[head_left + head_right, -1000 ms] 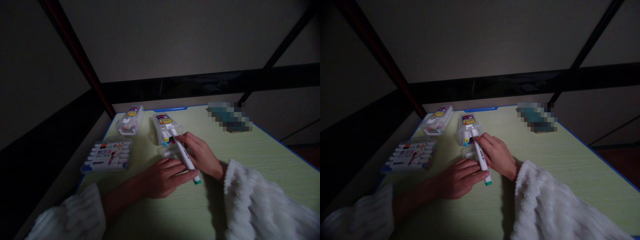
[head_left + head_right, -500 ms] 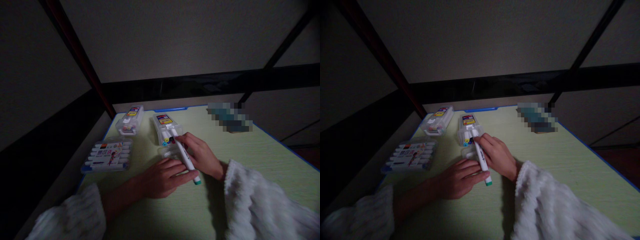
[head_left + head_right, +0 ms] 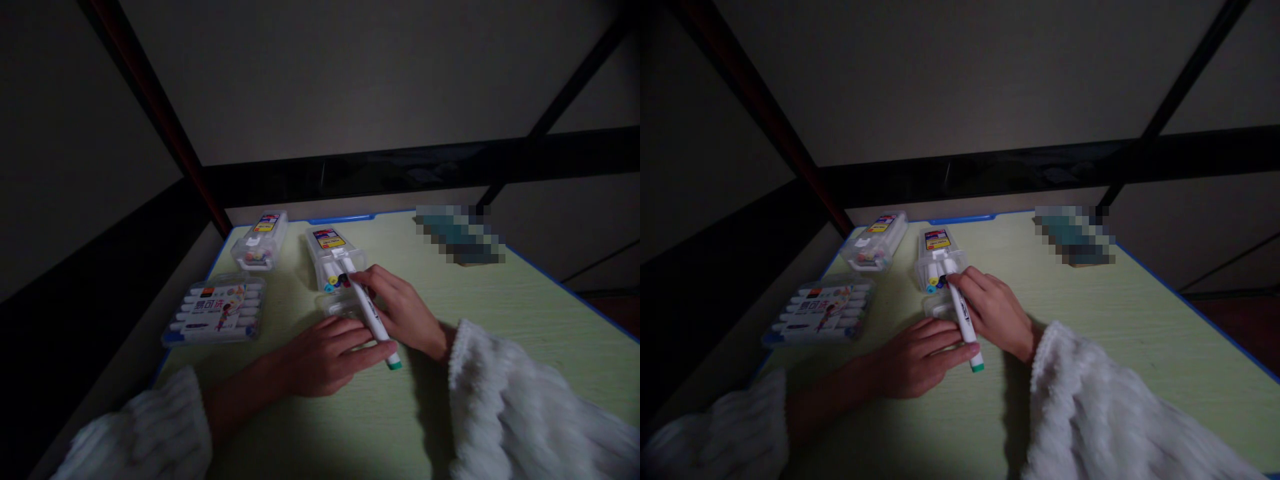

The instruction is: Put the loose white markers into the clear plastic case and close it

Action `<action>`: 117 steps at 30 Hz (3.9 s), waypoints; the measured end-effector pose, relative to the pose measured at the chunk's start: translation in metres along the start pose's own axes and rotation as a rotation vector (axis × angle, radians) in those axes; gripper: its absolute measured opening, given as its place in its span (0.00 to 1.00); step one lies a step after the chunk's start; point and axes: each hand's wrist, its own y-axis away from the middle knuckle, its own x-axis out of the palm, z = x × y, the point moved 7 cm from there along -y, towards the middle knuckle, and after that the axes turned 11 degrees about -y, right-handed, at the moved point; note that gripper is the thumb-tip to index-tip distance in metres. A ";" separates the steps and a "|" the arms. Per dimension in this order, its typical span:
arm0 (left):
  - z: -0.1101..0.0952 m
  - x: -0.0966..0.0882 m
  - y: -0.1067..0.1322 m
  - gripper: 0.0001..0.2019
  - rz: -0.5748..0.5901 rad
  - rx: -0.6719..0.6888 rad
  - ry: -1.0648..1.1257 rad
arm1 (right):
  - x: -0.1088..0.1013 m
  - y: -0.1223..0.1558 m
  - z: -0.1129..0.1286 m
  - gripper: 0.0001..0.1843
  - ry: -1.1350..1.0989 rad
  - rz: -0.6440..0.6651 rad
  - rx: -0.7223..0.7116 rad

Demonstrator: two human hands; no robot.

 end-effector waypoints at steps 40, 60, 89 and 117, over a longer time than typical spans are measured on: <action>0.000 -0.001 -0.001 0.18 0.004 -0.003 0.013 | 0.000 0.000 0.000 0.12 -0.008 0.016 0.008; 0.001 0.001 0.001 0.20 -0.001 -0.002 -0.020 | 0.000 0.000 0.000 0.13 0.000 0.014 -0.001; 0.006 -0.005 0.000 0.18 -0.104 -0.087 -0.083 | -0.003 0.002 0.004 0.11 0.040 -0.016 -0.080; 0.006 0.001 -0.001 0.18 -0.008 -0.092 -0.032 | 0.001 0.000 0.008 0.13 0.095 0.033 -0.104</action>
